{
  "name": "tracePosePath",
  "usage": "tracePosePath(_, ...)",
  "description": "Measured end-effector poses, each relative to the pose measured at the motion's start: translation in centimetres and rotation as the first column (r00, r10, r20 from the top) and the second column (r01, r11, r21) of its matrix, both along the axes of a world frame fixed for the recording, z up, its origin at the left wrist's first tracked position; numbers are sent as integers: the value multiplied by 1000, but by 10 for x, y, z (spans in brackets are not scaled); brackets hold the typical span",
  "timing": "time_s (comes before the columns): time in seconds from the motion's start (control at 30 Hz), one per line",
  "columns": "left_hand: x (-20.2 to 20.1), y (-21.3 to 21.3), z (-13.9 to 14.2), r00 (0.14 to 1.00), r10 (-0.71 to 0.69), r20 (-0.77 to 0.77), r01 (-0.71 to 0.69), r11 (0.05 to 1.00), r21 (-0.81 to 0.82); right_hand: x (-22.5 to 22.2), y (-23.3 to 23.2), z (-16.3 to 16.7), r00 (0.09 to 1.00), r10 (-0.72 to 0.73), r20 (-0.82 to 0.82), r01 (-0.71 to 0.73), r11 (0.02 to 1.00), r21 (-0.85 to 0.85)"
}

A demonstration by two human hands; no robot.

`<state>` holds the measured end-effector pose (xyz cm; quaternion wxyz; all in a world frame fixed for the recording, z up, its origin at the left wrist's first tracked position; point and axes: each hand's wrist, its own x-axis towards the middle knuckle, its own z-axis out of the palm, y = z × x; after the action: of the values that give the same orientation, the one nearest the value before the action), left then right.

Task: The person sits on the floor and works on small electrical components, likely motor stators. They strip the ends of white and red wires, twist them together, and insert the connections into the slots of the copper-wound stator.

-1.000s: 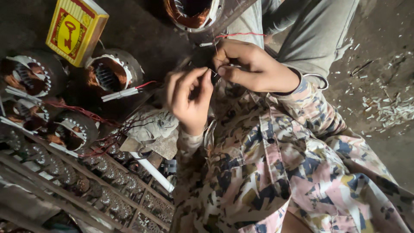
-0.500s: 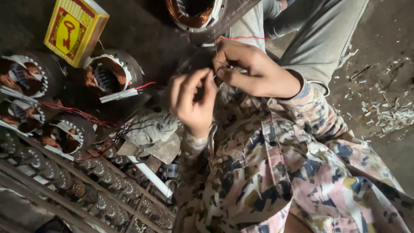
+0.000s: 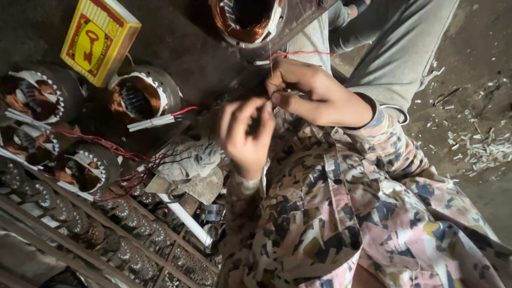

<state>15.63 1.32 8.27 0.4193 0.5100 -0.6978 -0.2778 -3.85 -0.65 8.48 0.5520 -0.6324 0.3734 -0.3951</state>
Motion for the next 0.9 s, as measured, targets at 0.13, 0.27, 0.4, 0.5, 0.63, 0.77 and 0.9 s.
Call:
tracePosePath(0.13,-1,11,5,998,-57,-4,57,997,-48,-1,3,-1,1000,2,11,-3,995,100)
tracePosePath(0.27,7,4,8,998,-50,-28,50,999,-13,1,3,-4,999,6,46,-9,998,63)
tracePosePath(0.4,7,-10,5,999,-40,-14,41,997,66,2,2,-4,999,-1,46,-1,999,41)
tracePosePath(0.5,2,-2,9,996,-86,-22,87,994,63,1,1,-3,999,-2,41,1,999,36)
tracePosePath(0.63,5,7,14,995,-95,23,96,993,-69,0,2,-4,1000,-13,16,13,1000,-20)
tracePosePath(0.77,9,-5,8,1000,-18,-15,18,1000,-6,2,3,-6,998,-26,58,24,999,32)
tracePosePath(0.9,2,-6,4,998,-21,-57,26,996,81,3,2,-8,998,-19,56,19,1000,2)
